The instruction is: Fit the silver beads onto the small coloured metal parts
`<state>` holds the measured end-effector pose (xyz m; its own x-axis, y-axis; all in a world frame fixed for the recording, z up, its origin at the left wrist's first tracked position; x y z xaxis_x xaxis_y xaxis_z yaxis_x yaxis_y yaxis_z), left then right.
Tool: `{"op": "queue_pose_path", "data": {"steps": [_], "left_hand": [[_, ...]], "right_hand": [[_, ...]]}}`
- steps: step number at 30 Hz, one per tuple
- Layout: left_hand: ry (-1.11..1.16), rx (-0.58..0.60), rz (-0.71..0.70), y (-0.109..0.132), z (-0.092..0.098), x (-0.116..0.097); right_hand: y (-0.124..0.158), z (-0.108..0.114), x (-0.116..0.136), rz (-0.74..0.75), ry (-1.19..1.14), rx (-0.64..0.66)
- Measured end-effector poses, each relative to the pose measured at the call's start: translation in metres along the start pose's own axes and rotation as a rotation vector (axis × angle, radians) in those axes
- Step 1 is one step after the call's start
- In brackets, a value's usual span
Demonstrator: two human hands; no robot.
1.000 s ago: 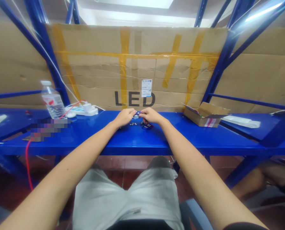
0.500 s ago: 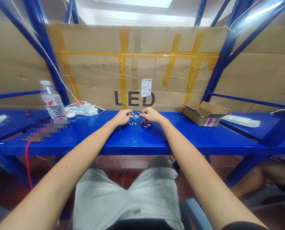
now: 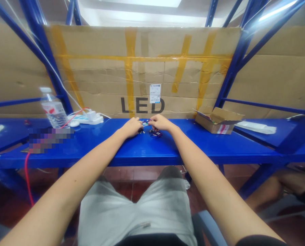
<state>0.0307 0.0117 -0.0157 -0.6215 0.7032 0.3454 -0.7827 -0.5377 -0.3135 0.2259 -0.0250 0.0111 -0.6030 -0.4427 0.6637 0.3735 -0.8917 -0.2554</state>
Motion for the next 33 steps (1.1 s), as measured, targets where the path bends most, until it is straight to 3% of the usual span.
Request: {"op": "queue_pose_path", "data": {"steps": [9,18,33], "left_hand": [[-0.033,-0.046,0.032,-0.001,-0.004,0.005],[-0.012,-0.005,0.072,-0.002,-0.011,0.013],[0.053,0.001,0.063,0.001,-0.004,0.015]], "right_hand": [[0.003,0.002,0.004,-0.02,0.013,0.006],[0.003,0.002,0.004,-0.024,0.016,0.005],[0.001,0.003,-0.001,-0.025,0.025,0.009]]}}
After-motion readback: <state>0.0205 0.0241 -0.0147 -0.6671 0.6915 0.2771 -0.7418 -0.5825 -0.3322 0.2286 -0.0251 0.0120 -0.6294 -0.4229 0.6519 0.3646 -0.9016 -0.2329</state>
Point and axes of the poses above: each hand's wrist, its own y-axis away from the middle knuckle, its own z-axis out of the back of the hand, x = y × z, the point moved 1 cm from there along -y, towards the middle knuckle, and after that the axes turned 3 degrees about -y, right-handed, at the moved point
